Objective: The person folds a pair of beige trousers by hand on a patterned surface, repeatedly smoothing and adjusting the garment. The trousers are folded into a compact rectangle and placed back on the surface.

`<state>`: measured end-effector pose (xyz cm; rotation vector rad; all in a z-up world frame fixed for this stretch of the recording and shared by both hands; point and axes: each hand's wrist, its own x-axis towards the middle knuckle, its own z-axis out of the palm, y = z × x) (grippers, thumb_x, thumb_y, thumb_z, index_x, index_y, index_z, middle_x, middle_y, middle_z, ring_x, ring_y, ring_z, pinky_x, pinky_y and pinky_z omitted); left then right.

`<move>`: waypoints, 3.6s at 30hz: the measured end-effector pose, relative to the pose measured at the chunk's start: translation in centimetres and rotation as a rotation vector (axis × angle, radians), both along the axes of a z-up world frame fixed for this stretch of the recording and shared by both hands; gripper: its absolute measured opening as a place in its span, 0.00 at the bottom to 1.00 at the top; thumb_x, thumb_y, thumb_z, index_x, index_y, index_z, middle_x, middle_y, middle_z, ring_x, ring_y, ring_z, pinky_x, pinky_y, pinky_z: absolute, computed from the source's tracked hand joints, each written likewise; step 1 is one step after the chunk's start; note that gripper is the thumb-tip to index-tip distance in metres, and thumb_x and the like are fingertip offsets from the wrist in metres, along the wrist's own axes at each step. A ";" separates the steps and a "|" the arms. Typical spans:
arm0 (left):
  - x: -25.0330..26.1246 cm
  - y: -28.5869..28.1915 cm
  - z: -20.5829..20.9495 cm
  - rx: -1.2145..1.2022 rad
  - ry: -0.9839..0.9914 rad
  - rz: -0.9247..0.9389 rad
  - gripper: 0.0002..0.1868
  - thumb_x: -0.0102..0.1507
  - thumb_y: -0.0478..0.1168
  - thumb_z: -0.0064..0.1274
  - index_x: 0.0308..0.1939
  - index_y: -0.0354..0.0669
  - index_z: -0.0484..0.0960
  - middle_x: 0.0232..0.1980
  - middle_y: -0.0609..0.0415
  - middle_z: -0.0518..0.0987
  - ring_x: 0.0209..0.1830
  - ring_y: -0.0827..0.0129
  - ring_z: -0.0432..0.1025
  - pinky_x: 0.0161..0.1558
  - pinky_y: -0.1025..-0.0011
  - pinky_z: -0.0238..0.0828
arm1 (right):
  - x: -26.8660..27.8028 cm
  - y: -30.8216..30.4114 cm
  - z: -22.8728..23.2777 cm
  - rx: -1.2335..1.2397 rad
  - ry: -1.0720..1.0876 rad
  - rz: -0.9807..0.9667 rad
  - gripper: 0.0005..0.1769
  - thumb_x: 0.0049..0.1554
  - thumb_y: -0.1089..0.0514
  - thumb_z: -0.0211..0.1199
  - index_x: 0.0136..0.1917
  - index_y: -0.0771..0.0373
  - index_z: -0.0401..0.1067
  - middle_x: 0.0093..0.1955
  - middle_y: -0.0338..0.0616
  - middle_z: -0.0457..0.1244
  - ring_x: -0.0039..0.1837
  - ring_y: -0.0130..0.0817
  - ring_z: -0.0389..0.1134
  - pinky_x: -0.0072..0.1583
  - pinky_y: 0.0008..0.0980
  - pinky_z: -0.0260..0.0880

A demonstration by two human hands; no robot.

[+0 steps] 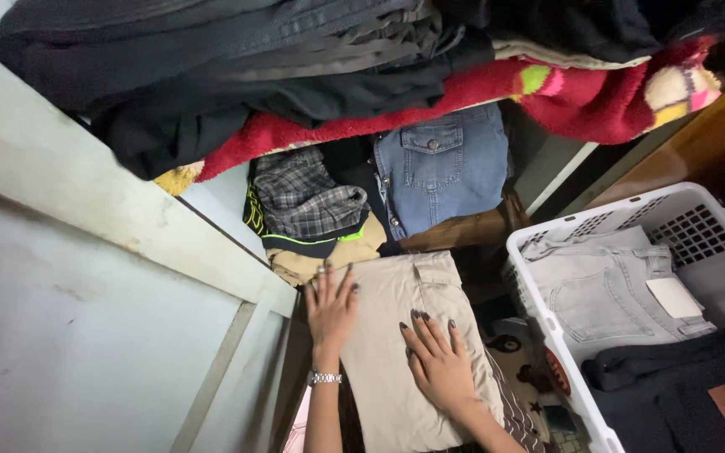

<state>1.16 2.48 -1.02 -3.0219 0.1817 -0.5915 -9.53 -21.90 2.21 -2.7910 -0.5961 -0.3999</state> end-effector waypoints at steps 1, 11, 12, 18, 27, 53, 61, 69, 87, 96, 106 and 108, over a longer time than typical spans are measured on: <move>0.2 0.4 0.0 -0.011 0.255 0.139 0.30 0.73 0.61 0.18 0.80 0.75 0.45 0.85 0.58 0.37 0.85 0.67 0.29 0.78 0.54 0.22 | 0.0 0.0 0.0 -0.012 -0.022 0.004 0.28 0.62 0.47 0.50 0.75 0.46 0.64 0.79 0.38 0.56 0.79 0.37 0.54 0.76 0.56 0.44; -1.0 -9.8 12.5 -0.528 0.407 -0.281 0.31 0.71 0.36 0.41 0.79 0.43 0.53 0.81 0.45 0.54 0.81 0.58 0.48 0.80 0.57 0.37 | 0.0 -0.2 -2.1 -0.082 -0.016 -0.004 0.30 0.62 0.43 0.47 0.76 0.46 0.62 0.81 0.38 0.53 0.82 0.38 0.50 0.76 0.58 0.44; -0.3 -10.2 9.7 -0.538 0.406 -0.272 0.31 0.71 0.36 0.41 0.79 0.43 0.53 0.81 0.45 0.54 0.81 0.58 0.48 0.80 0.57 0.37 | -0.2 -0.1 -2.0 -0.090 -0.013 0.006 0.30 0.62 0.43 0.47 0.76 0.46 0.62 0.81 0.38 0.53 0.82 0.38 0.50 0.76 0.58 0.44; 2.0 -10.1 1.1 -0.388 0.291 -0.267 0.33 0.71 0.54 0.33 0.80 0.51 0.56 0.81 0.53 0.56 0.82 0.63 0.48 0.77 0.62 0.38 | 0.0 0.1 -1.7 -0.064 -0.005 -0.023 0.29 0.62 0.44 0.49 0.75 0.44 0.64 0.80 0.34 0.56 0.80 0.36 0.53 0.75 0.57 0.47; 1.2 -4.2 3.0 -0.194 0.499 -0.173 0.30 0.73 0.56 0.18 0.80 0.60 0.48 0.84 0.66 0.44 0.84 0.72 0.34 0.79 0.61 0.22 | 0.0 0.3 -0.2 -0.058 0.022 0.002 0.30 0.61 0.46 0.48 0.76 0.42 0.61 0.81 0.32 0.53 0.80 0.34 0.53 0.75 0.54 0.46; -7.5 0.7 2.0 -0.402 0.394 0.286 0.33 0.73 0.53 0.22 0.78 0.44 0.54 0.83 0.46 0.48 0.83 0.56 0.40 0.76 0.46 0.32 | 0.4 -0.6 -1.6 0.050 0.223 -0.025 0.31 0.59 0.51 0.51 0.76 0.43 0.63 0.80 0.31 0.55 0.82 0.31 0.50 0.77 0.54 0.40; -14.5 -10.6 1.9 0.048 0.071 0.167 0.36 0.70 0.58 0.25 0.81 0.55 0.45 0.85 0.58 0.44 0.84 0.71 0.39 0.81 0.64 0.32 | -2.9 -1.0 -2.7 -0.185 0.056 0.065 0.32 0.68 0.40 0.37 0.82 0.49 0.50 0.84 0.39 0.44 0.86 0.35 0.40 0.83 0.47 0.31; -16.8 -8.9 -0.3 -0.131 0.160 0.091 0.35 0.71 0.61 0.31 0.80 0.57 0.53 0.83 0.60 0.52 0.84 0.69 0.43 0.80 0.59 0.31 | -3.9 -5.6 -0.8 -0.084 0.255 0.080 0.33 0.67 0.38 0.39 0.82 0.48 0.53 0.83 0.37 0.49 0.84 0.36 0.43 0.80 0.43 0.35; -19.9 -11.9 0.6 0.162 0.148 0.085 0.42 0.67 0.61 0.27 0.82 0.49 0.43 0.84 0.55 0.45 0.86 0.68 0.40 0.82 0.67 0.32 | -5.6 -2.8 1.0 0.286 0.400 0.011 0.40 0.53 0.62 0.60 0.78 0.62 0.57 0.79 0.57 0.54 0.82 0.54 0.49 0.80 0.56 0.43; -19.5 -9.9 -0.2 0.013 0.109 -0.003 0.40 0.68 0.68 0.21 0.81 0.58 0.41 0.86 0.60 0.38 0.85 0.69 0.34 0.81 0.58 0.26 | -5.6 -5.9 -1.6 -0.093 0.167 0.231 0.33 0.67 0.41 0.43 0.82 0.50 0.54 0.81 0.33 0.53 0.83 0.32 0.49 0.79 0.51 0.39; -21.0 -7.0 1.9 -0.294 0.366 0.108 0.36 0.68 0.59 0.43 0.79 0.62 0.58 0.83 0.57 0.53 0.81 0.62 0.48 0.72 0.53 0.47 | -4.8 -11.5 -0.8 0.255 0.496 0.212 0.28 0.63 0.52 0.51 0.75 0.51 0.64 0.78 0.42 0.57 0.81 0.43 0.52 0.79 0.49 0.46; -20.5 -7.2 2.2 -0.264 0.363 0.122 0.37 0.68 0.59 0.43 0.80 0.63 0.56 0.83 0.57 0.51 0.81 0.62 0.49 0.72 0.54 0.47 | -4.2 -12.1 -0.9 0.422 0.420 0.247 0.25 0.60 0.62 0.55 0.69 0.56 0.73 0.73 0.49 0.64 0.77 0.47 0.61 0.78 0.45 0.54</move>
